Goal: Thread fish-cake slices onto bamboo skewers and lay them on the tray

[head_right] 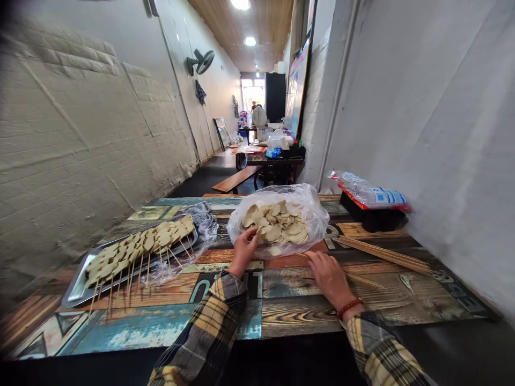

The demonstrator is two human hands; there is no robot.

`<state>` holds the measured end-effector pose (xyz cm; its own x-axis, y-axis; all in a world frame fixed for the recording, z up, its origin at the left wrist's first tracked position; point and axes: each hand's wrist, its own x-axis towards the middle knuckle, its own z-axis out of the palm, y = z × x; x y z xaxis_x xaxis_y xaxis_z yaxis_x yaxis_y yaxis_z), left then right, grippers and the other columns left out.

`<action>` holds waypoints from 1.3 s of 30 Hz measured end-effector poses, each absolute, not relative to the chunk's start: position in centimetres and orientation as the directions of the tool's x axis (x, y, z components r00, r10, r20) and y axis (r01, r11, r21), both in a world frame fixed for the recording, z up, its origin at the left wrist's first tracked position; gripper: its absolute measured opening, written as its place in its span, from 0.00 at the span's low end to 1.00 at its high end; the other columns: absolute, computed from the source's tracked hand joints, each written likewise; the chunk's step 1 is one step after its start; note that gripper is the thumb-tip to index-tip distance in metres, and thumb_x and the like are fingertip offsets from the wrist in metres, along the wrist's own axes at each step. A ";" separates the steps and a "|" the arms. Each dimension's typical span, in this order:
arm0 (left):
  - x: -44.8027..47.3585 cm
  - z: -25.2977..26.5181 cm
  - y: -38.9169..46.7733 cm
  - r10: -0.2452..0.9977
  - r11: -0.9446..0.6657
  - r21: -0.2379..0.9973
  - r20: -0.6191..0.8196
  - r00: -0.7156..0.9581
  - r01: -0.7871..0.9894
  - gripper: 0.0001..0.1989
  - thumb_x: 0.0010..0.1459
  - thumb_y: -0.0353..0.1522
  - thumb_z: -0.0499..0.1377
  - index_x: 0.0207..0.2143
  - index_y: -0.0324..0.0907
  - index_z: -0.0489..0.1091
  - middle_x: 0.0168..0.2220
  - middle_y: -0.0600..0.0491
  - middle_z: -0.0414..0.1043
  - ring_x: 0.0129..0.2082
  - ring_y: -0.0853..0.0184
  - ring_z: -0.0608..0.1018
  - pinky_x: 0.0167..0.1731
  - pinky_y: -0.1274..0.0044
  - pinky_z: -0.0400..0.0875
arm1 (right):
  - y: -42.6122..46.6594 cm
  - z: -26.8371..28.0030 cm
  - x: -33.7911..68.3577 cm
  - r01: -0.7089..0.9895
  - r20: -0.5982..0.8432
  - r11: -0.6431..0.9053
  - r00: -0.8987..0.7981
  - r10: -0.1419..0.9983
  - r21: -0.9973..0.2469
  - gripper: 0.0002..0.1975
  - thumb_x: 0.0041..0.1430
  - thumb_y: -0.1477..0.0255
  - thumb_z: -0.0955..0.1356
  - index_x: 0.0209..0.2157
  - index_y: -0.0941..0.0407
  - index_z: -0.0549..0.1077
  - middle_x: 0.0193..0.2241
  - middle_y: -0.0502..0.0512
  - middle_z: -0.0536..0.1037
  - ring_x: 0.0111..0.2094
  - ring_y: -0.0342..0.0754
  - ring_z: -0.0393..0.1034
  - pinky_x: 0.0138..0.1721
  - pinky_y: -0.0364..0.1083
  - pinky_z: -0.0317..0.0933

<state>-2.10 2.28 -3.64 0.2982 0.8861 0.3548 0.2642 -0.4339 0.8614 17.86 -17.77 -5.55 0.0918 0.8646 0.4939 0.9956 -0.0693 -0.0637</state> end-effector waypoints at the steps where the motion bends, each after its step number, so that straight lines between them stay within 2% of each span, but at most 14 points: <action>1: -2.2 -3.4 2.0 0.863 -0.495 0.812 0.416 0.287 0.309 0.13 0.54 0.27 0.56 0.42 0.38 0.74 0.41 0.46 0.76 0.38 0.64 0.77 0.42 0.72 0.70 | -17.2 -5.3 16.9 0.996 0.490 -0.061 0.085 0.867 -0.065 0.16 0.68 0.71 0.57 0.50 0.55 0.71 0.40 0.59 0.78 0.40 0.52 0.72 0.42 0.48 0.61; 3: -2.5 -2.9 1.0 0.808 -0.588 0.713 0.506 0.301 0.383 0.13 0.55 0.26 0.56 0.43 0.39 0.73 0.44 0.45 0.73 0.43 0.63 0.75 0.46 0.71 0.67 | -16.1 -4.7 15.1 0.996 0.485 -0.052 0.082 0.870 -0.074 0.15 0.69 0.71 0.58 0.48 0.54 0.73 0.39 0.58 0.78 0.40 0.51 0.72 0.41 0.47 0.60; 5: -2.5 -2.4 -0.2 0.765 -0.643 0.655 0.529 0.366 0.397 0.10 0.58 0.28 0.55 0.40 0.40 0.74 0.40 0.47 0.73 0.43 0.63 0.74 0.45 0.71 0.67 | -15.4 -4.3 13.9 0.995 0.485 -0.047 0.083 0.871 -0.086 0.15 0.69 0.69 0.57 0.45 0.55 0.74 0.37 0.58 0.78 0.38 0.51 0.71 0.40 0.46 0.60; 8: -2.4 -2.1 -2.3 0.722 -0.677 0.650 0.494 0.484 0.345 0.08 0.60 0.31 0.55 0.35 0.41 0.74 0.34 0.50 0.73 0.38 0.65 0.74 0.40 0.74 0.67 | -14.8 -4.0 13.1 0.993 0.493 -0.047 0.094 0.865 -0.107 0.17 0.70 0.68 0.56 0.44 0.55 0.74 0.35 0.57 0.77 0.36 0.49 0.71 0.38 0.45 0.59; 11: -2.3 -2.2 -4.0 0.690 -0.695 0.642 0.469 0.552 0.323 0.07 0.59 0.31 0.58 0.35 0.41 0.75 0.34 0.50 0.73 0.37 0.66 0.74 0.39 0.75 0.66 | -14.9 -3.9 13.0 0.993 0.504 -0.028 0.084 0.860 -0.117 0.17 0.70 0.68 0.57 0.42 0.55 0.75 0.34 0.57 0.78 0.35 0.49 0.72 0.36 0.45 0.59; 18: -3.0 -2.1 -5.4 0.606 -0.789 0.488 0.519 0.603 0.373 0.05 0.58 0.31 0.59 0.34 0.43 0.76 0.35 0.50 0.72 0.39 0.64 0.72 0.39 0.74 0.64 | -15.2 -4.1 12.9 0.992 0.498 0.063 -0.001 0.867 -0.107 0.17 0.70 0.68 0.57 0.33 0.53 0.74 0.30 0.56 0.79 0.31 0.50 0.73 0.32 0.45 0.57; 23: -3.5 -2.3 -6.0 0.539 -0.838 0.384 0.481 0.691 0.387 0.08 0.60 0.33 0.57 0.29 0.43 0.74 0.35 0.50 0.71 0.39 0.64 0.71 0.39 0.74 0.63 | -15.1 -4.9 12.8 0.990 0.491 0.107 -0.050 0.869 -0.087 0.19 0.70 0.67 0.56 0.30 0.55 0.72 0.28 0.55 0.78 0.29 0.47 0.73 0.29 0.44 0.54; 25: -3.7 -2.6 -6.1 0.550 -0.830 0.396 0.458 0.698 0.394 0.09 0.60 0.33 0.57 0.28 0.42 0.73 0.34 0.50 0.71 0.38 0.64 0.71 0.39 0.74 0.63 | -14.9 -5.4 12.9 0.989 0.494 0.128 -0.073 0.866 -0.078 0.19 0.70 0.66 0.57 0.28 0.55 0.72 0.26 0.53 0.78 0.28 0.47 0.73 0.28 0.43 0.53; 31: -3.8 -3.3 -5.9 0.639 -0.741 0.554 0.404 0.655 0.381 0.05 0.57 0.32 0.58 0.32 0.41 0.73 0.35 0.50 0.72 0.38 0.64 0.72 0.39 0.74 0.64 | -14.7 -5.8 13.1 0.983 0.525 0.174 -0.118 0.843 -0.059 0.17 0.68 0.66 0.60 0.28 0.56 0.71 0.26 0.53 0.77 0.27 0.47 0.72 0.28 0.44 0.52; 36: -3.4 -4.0 -5.8 0.568 -0.696 0.677 0.316 0.760 0.238 0.10 0.60 0.34 0.54 0.36 0.41 0.75 0.36 0.48 0.77 0.37 0.63 0.76 0.40 0.74 0.66 | -15.0 -5.1 12.5 0.981 0.519 0.185 -0.131 0.845 -0.053 0.10 0.66 0.69 0.62 0.34 0.56 0.73 0.31 0.54 0.78 0.33 0.48 0.72 0.33 0.44 0.57; 39: -3.3 -4.1 -5.4 0.592 -0.674 0.704 0.331 0.735 0.226 0.11 0.59 0.36 0.54 0.35 0.41 0.75 0.37 0.48 0.78 0.38 0.61 0.76 0.42 0.72 0.66 | -15.1 -4.6 12.3 0.983 0.506 0.169 -0.111 0.856 -0.070 0.08 0.64 0.67 0.65 0.41 0.56 0.72 0.36 0.56 0.78 0.39 0.50 0.72 0.38 0.46 0.59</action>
<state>-3.34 -5.41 -4.14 0.7347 0.5920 0.3313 0.2258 -0.6739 0.7035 12.28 -15.07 -4.62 -0.1111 0.8555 0.5057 0.9831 0.1691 -0.0701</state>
